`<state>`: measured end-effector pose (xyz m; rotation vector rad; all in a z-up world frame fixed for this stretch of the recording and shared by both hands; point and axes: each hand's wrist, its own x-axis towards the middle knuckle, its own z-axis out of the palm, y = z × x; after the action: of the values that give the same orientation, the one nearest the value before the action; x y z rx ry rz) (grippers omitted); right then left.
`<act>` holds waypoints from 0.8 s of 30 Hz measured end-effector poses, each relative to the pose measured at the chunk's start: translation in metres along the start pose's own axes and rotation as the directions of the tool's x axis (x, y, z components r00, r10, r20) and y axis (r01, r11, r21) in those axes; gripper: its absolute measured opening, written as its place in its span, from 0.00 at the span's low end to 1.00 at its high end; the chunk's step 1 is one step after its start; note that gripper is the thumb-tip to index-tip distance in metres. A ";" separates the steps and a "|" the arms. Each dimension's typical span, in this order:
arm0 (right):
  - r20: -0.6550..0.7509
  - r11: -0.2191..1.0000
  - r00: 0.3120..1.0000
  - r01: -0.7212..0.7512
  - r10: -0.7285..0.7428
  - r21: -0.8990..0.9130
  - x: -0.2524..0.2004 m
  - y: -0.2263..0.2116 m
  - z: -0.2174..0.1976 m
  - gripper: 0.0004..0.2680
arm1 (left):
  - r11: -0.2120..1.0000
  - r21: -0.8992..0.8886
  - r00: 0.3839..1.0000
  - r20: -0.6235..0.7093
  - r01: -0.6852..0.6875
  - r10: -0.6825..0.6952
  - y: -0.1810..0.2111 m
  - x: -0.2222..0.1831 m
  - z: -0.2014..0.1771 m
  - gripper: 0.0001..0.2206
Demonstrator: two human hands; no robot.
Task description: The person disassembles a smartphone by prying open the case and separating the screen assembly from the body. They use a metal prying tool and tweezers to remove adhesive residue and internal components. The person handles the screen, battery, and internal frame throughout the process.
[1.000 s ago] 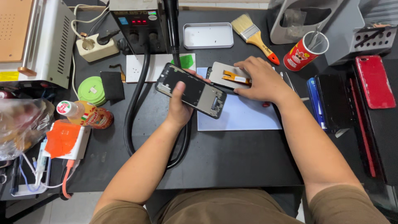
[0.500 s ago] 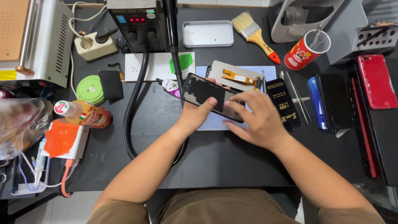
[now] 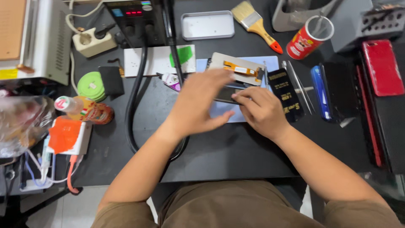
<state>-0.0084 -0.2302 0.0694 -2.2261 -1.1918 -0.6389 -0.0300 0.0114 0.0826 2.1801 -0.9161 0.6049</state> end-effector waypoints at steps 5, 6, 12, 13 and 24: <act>0.070 0.999 0.997 -0.042 0.040 0.029 -0.014 0.006 0.006 0.10 | 0.948 0.315 0.984 0.179 -0.048 -0.009 0.008 -0.002 0.037 0.22; 0.071 0.998 0.996 -0.054 0.051 0.042 -0.015 0.006 0.007 0.09 | 0.948 0.316 0.976 0.214 -0.041 -0.029 0.004 -0.005 0.042 0.20; 0.079 0.998 0.995 -0.061 0.060 0.020 -0.011 0.012 -0.004 0.09 | 0.952 0.301 0.974 0.228 -0.060 -0.010 -0.012 -0.020 0.057 0.15; 0.036 0.988 0.987 -0.157 0.156 0.011 -0.011 0.015 -0.010 0.10 | 0.948 0.311 0.978 0.208 -0.067 0.001 -0.013 -0.022 0.058 0.15; 0.176 0.666 0.696 -0.535 0.696 -0.519 -0.039 0.082 -0.069 0.06 | 0.933 0.350 0.979 0.204 -0.084 0.012 -0.017 -0.024 0.056 0.14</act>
<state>0.0313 -0.3366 0.0780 -3.0039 -0.3255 -0.2010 -0.0245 -0.0113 0.0235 2.5888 -1.0308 0.6239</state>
